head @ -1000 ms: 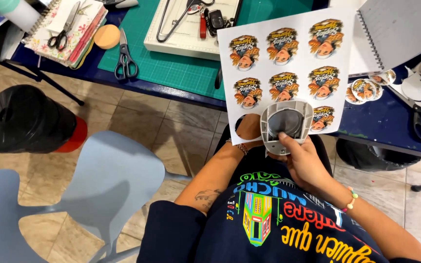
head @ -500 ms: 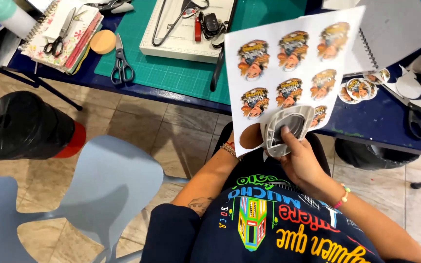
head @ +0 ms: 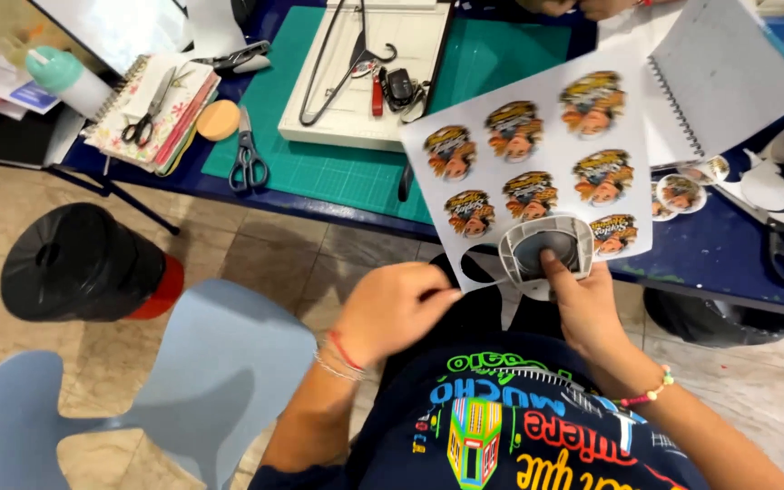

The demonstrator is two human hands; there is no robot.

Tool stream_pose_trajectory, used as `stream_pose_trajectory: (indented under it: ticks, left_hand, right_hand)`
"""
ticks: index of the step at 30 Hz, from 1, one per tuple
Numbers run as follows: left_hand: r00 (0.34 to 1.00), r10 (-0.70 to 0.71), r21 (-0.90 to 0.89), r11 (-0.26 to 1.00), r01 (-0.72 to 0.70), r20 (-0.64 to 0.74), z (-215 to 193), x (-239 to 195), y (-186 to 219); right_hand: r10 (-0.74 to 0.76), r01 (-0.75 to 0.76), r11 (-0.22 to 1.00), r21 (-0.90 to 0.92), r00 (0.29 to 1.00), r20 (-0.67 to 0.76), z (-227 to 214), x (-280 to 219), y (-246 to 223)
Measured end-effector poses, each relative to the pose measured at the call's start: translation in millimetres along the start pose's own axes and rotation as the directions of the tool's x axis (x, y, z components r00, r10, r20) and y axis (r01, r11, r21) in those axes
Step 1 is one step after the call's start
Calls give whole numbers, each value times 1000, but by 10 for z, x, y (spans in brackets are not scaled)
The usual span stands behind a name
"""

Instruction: Using a manual circle punch to cut out stickers from a printed sheet

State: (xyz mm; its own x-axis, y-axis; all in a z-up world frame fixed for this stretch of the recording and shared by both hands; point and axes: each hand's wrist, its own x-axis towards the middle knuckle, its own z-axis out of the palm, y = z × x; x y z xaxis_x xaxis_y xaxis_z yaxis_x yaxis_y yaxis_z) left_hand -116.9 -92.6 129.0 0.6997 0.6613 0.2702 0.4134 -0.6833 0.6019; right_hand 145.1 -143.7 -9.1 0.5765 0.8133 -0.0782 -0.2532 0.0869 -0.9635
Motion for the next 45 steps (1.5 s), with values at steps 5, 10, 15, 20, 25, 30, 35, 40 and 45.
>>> stream_pose_trajectory:
  ticks: [5,10,15,20,25,30,35,40,45]
  left_hand:
    - [917,191,583,811,53,-350,466,310,264]
    - [948,137,675,731,99,-288,795,638,-130]
    - [912,199,653,752,93,-359,825,886,-289]
    - [842,354,688,725,27,-406,1055,1222,-325]
    - [800,362,677,733,74,-479,1141,1449,-295]
    - [758,356,606,793,64,-546,1295,1577,-361]
    - [742,352,618,779,106,-571,1203,1647,-338]
    - [729,344,622,770,141,-592,1081,1744,-265]
    - [734,350,666,723,184,-583,1077,1771,-263]
  right_hand:
    - [-144,167,968,-185,981,134,225,-127,-320]
    - [-200,238,918,-317,969,147,170,149,-144]
    - [-114,120,957,-266,993,38,306,398,-284]
    - [-107,76,937,-342,992,-71,131,802,-56]
    - [-103,63,949,-310,988,-117,105,996,-109]
    - [-150,89,933,-349,977,-151,-3,1063,-212]
    - [-192,133,882,-452,978,-88,84,1133,-506]
    - [-238,208,861,-464,971,-6,97,1280,-485]
    - [-320,295,861,-414,947,11,74,1413,-310]
